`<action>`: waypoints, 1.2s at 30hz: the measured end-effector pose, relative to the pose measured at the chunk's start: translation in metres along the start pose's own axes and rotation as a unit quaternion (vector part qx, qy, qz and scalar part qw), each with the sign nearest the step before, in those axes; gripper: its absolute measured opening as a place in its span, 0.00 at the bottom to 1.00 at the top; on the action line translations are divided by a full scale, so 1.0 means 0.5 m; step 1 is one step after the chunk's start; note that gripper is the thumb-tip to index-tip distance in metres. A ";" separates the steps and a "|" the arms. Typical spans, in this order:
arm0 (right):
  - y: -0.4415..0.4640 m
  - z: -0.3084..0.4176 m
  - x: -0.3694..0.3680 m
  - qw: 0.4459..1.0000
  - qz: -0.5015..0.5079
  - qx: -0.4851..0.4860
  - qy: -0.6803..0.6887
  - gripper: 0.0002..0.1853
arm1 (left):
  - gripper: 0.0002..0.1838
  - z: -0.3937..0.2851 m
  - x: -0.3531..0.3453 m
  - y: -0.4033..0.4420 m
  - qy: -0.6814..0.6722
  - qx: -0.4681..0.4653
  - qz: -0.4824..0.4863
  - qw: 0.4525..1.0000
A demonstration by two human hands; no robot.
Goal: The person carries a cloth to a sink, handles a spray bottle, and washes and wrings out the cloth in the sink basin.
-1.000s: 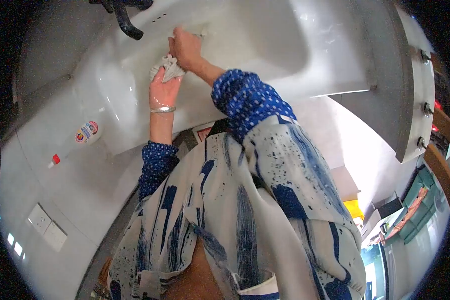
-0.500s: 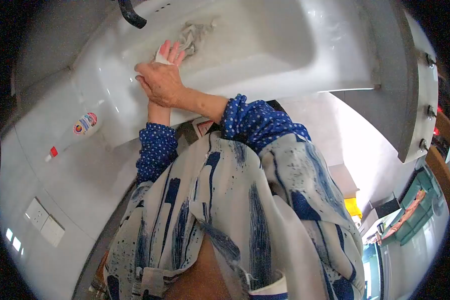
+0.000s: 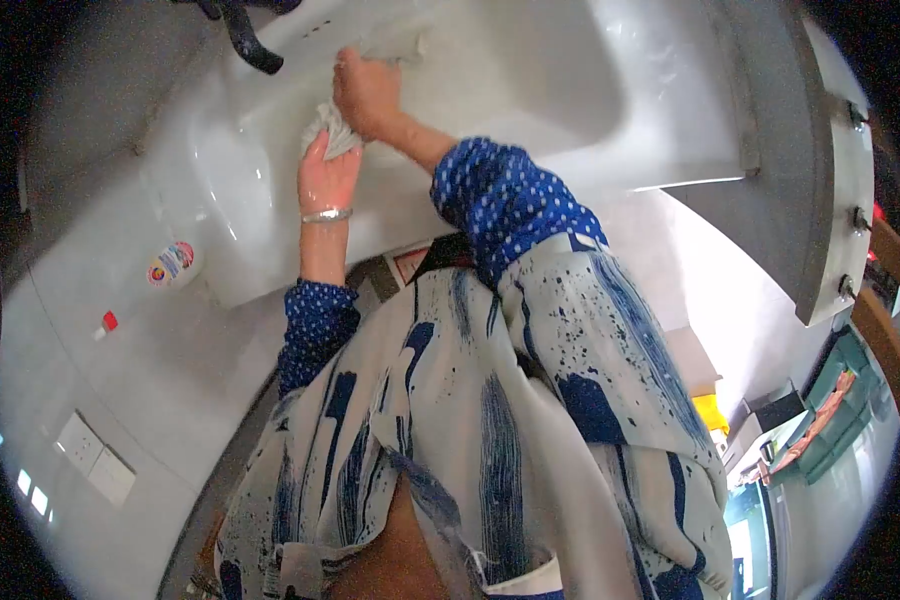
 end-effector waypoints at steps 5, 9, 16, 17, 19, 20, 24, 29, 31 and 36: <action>-0.070 0.067 -0.038 0.996 0.052 0.069 -0.013 0.09 | 0.24 -0.033 0.014 0.020 -0.082 -0.054 0.116 0.988; 0.032 -0.064 -0.037 0.993 0.081 0.000 -0.086 0.11 | 0.21 -0.028 0.025 0.005 -0.006 -0.011 -0.036 0.999; 0.008 -0.161 0.081 0.915 0.137 -0.319 0.206 0.30 | 0.22 -0.048 0.041 0.022 -0.125 -0.014 -0.002 0.992; -0.029 -0.141 0.070 0.877 0.173 -0.374 0.248 0.33 | 0.22 -0.049 0.041 0.025 -0.126 -0.015 0.001 0.992; -0.084 -0.081 0.037 0.788 0.254 -0.458 0.325 0.34 | 0.23 -0.050 0.027 0.029 -0.115 -0.028 0.058 0.991; -0.091 -0.072 0.027 0.787 0.251 -0.459 0.327 0.34 | 0.23 -0.045 0.026 0.027 -0.112 -0.024 0.059 0.992; -0.062 -0.045 0.001 0.834 0.142 -0.377 0.377 0.20 | 0.24 -0.038 0.016 0.032 -0.092 -0.025 0.057 0.994; -0.130 0.169 0.013 0.973 0.075 0.207 0.072 0.11 | 0.23 -0.026 0.044 0.047 -0.030 -0.079 0.092 0.992; -0.135 0.156 -0.008 0.955 0.077 0.284 0.028 0.12 | 0.22 -0.026 0.015 0.042 -0.048 -0.039 0.063 0.996; -0.030 0.041 -0.007 0.999 0.027 0.041 -0.008 0.16 | 0.21 -0.008 0.019 0.023 -0.041 -0.007 -0.001 0.999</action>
Point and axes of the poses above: each hand's wrist, its own y-axis towards the middle knuckle, its own x-axis out of the back of the hand, z = x × y, the point moved 6 cm from there along y, towards the middle knuckle, and after that the axes turned 12 degrees about y, right-handed, at the moved point
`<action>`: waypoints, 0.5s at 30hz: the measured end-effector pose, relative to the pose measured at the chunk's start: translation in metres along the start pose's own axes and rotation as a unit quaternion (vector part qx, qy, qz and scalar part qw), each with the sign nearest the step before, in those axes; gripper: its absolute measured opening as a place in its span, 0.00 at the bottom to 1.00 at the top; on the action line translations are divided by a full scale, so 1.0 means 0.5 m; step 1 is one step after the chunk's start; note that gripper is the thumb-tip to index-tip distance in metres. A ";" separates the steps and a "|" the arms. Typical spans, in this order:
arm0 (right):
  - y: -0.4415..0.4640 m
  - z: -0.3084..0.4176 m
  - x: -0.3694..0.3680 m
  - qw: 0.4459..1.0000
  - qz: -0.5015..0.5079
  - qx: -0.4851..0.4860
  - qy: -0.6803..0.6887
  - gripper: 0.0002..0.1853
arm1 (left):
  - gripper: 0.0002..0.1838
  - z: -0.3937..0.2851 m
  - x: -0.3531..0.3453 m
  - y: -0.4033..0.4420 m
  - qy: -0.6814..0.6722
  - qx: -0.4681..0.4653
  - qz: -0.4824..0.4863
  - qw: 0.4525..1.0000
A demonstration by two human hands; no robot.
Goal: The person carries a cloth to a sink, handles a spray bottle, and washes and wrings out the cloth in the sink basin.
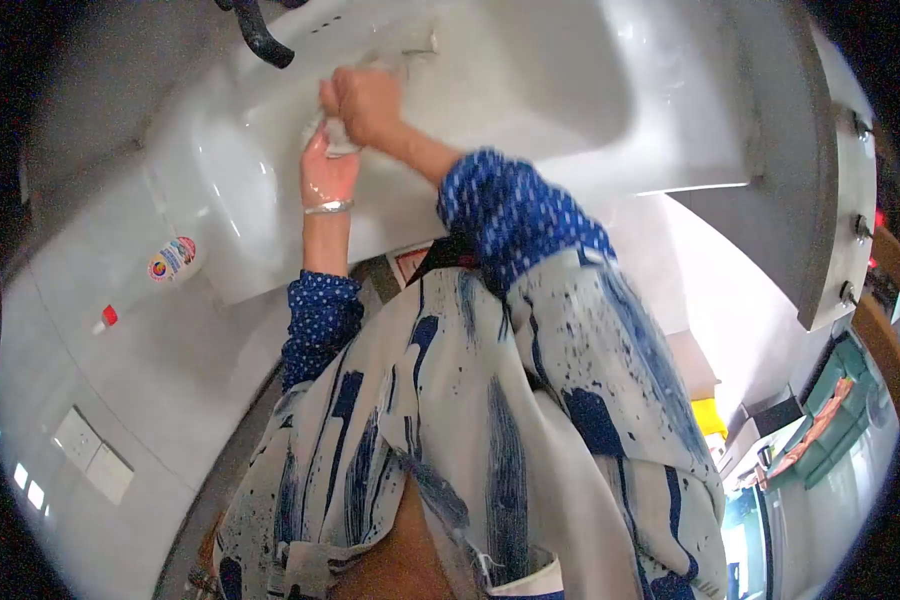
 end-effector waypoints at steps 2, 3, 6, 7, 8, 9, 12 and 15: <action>-0.074 0.060 -0.027 0.999 0.015 0.031 0.033 0.17 | 0.22 -0.009 0.025 -0.002 0.001 0.015 -0.061 0.998; -0.111 0.102 -0.036 0.995 0.018 0.083 0.052 0.15 | 0.22 -0.025 0.017 0.000 0.036 -0.064 0.009 0.997; -0.039 0.041 -0.037 0.995 0.056 0.053 0.062 0.12 | 0.22 -0.025 0.011 0.004 0.050 -0.103 0.071 0.991; 0.013 -0.029 -0.037 0.994 0.093 -0.037 0.049 0.13 | 0.23 -0.009 0.012 0.000 0.029 -0.057 0.059 0.996; 0.037 -0.072 -0.034 0.983 0.128 -0.125 0.035 0.13 | 0.24 0.008 0.008 -0.003 0.007 -0.010 0.049 0.999; 0.028 -0.053 -0.019 0.984 0.122 -0.126 0.030 0.13 | 0.24 0.002 -0.001 -0.010 0.000 -0.038 0.058 0.998; -0.090 0.071 -0.049 0.993 0.042 0.100 -0.043 0.15 | 0.21 -0.035 -0.003 -0.023 -0.018 -0.011 0.001 1.000; -0.035 0.025 -0.015 0.997 0.078 0.012 0.015 0.14 | 0.20 -0.020 0.000 -0.016 0.016 -0.044 0.049 0.998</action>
Point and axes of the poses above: each hand's wrist, its own y-axis towards the middle knuckle, its own x-axis out of the back of the hand, z = x × y, the point moved 6 cm from there along y, towards the middle knuckle, and after that the axes turned 12 degrees about y, right-handed, at the moved point
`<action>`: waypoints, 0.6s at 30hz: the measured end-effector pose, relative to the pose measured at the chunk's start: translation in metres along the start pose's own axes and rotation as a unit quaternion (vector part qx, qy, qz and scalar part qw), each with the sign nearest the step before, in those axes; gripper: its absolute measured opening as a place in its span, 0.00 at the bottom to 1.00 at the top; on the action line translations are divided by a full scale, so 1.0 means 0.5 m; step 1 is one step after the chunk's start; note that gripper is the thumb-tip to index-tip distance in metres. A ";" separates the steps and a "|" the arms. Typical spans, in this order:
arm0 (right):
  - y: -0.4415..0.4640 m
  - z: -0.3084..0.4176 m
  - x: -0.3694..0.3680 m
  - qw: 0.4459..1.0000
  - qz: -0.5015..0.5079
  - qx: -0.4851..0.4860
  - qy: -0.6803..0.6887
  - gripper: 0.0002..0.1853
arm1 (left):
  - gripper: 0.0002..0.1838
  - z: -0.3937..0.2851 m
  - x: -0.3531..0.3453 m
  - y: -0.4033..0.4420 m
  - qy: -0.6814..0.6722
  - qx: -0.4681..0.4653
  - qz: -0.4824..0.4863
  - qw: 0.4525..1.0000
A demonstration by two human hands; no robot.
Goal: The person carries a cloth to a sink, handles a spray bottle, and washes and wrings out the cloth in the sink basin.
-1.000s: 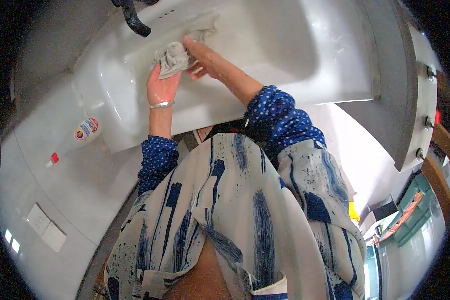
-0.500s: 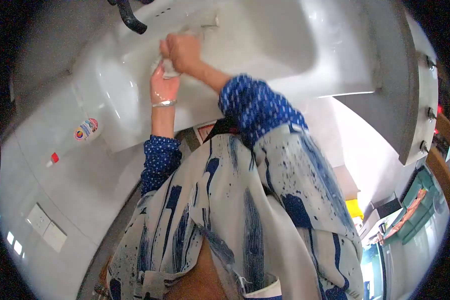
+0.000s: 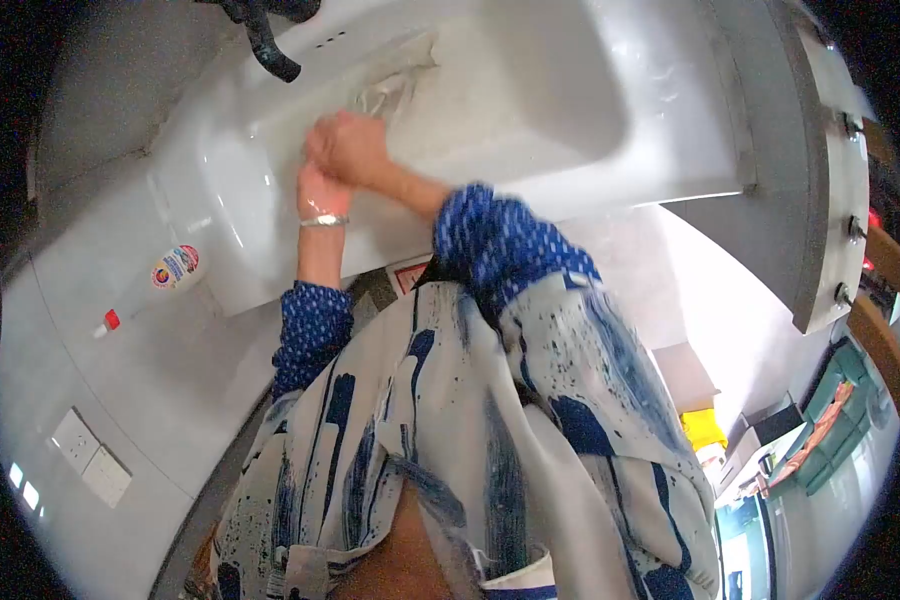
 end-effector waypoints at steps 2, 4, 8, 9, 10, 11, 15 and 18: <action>0.046 -0.077 0.018 0.998 -0.009 -0.069 -0.013 0.13 | 0.20 0.031 0.005 -0.016 0.009 0.058 -0.020 0.998; 0.025 -0.054 0.020 0.998 -0.035 -0.043 -0.006 0.12 | 0.20 0.032 0.004 -0.012 -0.015 0.057 -0.029 0.998; -0.071 0.053 -0.032 0.984 -0.117 0.113 -0.079 0.10 | 0.21 0.025 0.027 0.016 -0.013 0.062 -0.005 0.998; -0.043 0.028 -0.026 0.996 -0.059 0.044 -0.059 0.11 | 0.21 0.023 0.023 0.025 -0.028 0.044 0.039 0.998; -0.018 0.005 -0.020 0.998 -0.004 -0.028 -0.047 0.13 | 0.22 0.019 -0.004 0.005 -0.011 0.077 -0.060 0.995; 0.008 -0.021 -0.004 0.998 -0.002 -0.034 -0.044 0.13 | 0.22 0.031 0.004 -0.003 -0.009 0.082 -0.065 0.995; 0.012 -0.033 0.000 0.999 -0.041 -0.033 -0.001 0.15 | 0.23 0.028 -0.010 0.004 -0.039 0.046 -0.021 0.998; -0.076 0.017 -0.111 0.989 -0.116 0.084 -0.042 0.13 | 0.24 -0.005 -0.006 0.000 -0.099 0.049 0.090 0.990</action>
Point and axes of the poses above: each hand's wrist, its own y-axis towards the middle knuckle, its own x-axis out of the back of the hand, z = x × y, the point moved 6 cm from there along y, towards the middle knuckle, and after that the axes turned 12 degrees about y, right-handed, at the moved point
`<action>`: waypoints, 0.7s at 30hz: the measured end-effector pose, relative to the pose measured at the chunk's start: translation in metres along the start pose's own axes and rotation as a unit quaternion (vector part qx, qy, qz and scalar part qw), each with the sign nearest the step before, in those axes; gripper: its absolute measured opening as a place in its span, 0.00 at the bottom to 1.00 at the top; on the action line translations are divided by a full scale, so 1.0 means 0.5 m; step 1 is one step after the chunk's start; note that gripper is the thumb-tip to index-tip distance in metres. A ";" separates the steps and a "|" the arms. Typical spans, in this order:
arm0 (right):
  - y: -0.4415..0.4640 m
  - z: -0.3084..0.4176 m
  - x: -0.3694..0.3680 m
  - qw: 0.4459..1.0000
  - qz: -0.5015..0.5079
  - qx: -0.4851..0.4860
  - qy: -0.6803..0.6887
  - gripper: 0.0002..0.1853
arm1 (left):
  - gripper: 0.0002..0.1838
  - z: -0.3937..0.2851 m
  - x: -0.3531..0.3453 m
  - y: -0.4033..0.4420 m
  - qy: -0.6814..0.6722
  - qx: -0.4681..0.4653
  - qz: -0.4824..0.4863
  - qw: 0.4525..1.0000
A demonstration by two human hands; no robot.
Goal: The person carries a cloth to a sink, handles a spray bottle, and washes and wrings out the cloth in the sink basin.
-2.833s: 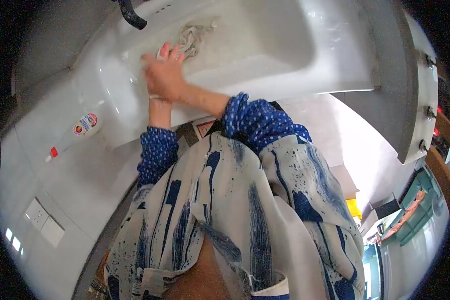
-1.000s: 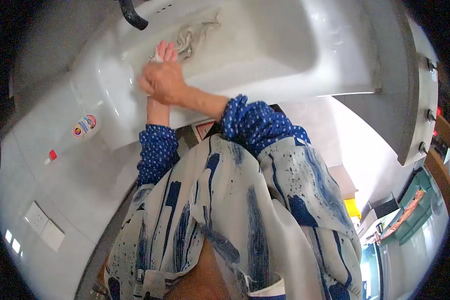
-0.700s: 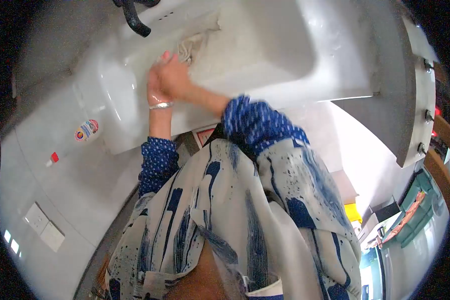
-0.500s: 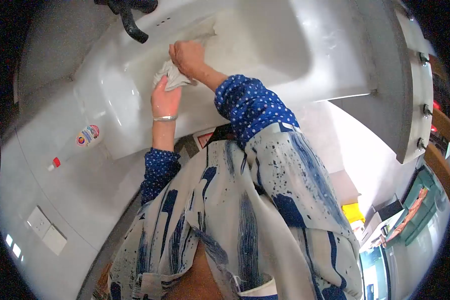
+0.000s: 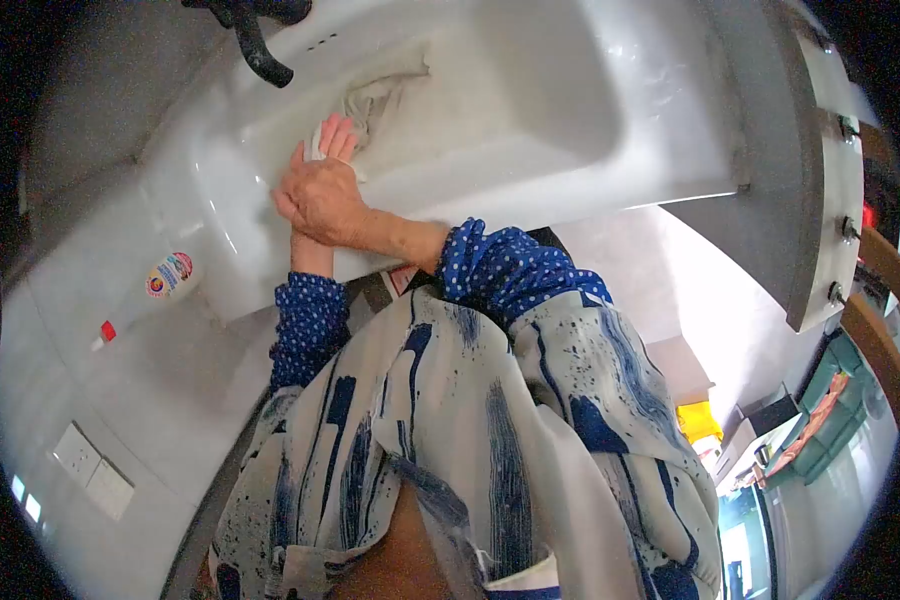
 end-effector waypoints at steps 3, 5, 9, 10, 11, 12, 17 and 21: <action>0.071 -0.068 0.032 0.979 0.147 -0.139 0.012 0.19 | 0.23 0.016 0.052 0.011 0.052 0.027 -0.226 0.972; 0.105 -0.129 0.063 0.956 0.235 -0.172 -0.033 0.20 | 0.21 0.001 0.073 -0.001 0.030 0.035 -0.198 0.979; 0.122 -0.245 0.177 0.981 -0.070 -0.161 -0.087 0.25 | 0.16 -0.087 0.021 -0.073 0.138 0.046 -0.191 0.971; 0.129 -0.265 0.173 0.981 -0.073 -0.158 -0.084 0.25 | 0.16 -0.105 0.010 -0.069 0.171 0.063 -0.112 0.977; 0.117 -0.294 0.160 0.970 -0.043 -0.225 -0.085 0.24 | 0.16 -0.113 -0.005 -0.074 0.204 0.080 -0.035 0.975; 0.100 -0.313 0.145 0.952 -0.011 -0.293 -0.085 0.24 | 0.15 -0.124 -0.028 -0.085 0.242 0.078 -0.113 0.960; -0.012 -0.252 0.055 0.703 0.127 -0.598 0.363 0.22 | 0.16 -0.155 -0.183 -0.095 0.288 0.057 0.009 0.956; 0.007 -0.219 0.015 0.634 0.066 -0.588 0.498 0.17 | 0.18 -0.211 -0.249 -0.117 0.237 0.015 0.052 0.970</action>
Point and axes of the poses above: each hand's wrist, its own y-axis towards the middle knuckle, its own x-axis out of the back of the hand, z = x × y, the point moved 6 cm from there along y, towards the middle knuckle, and after that the axes turned 12 degrees about y, right-handed, at the moved point
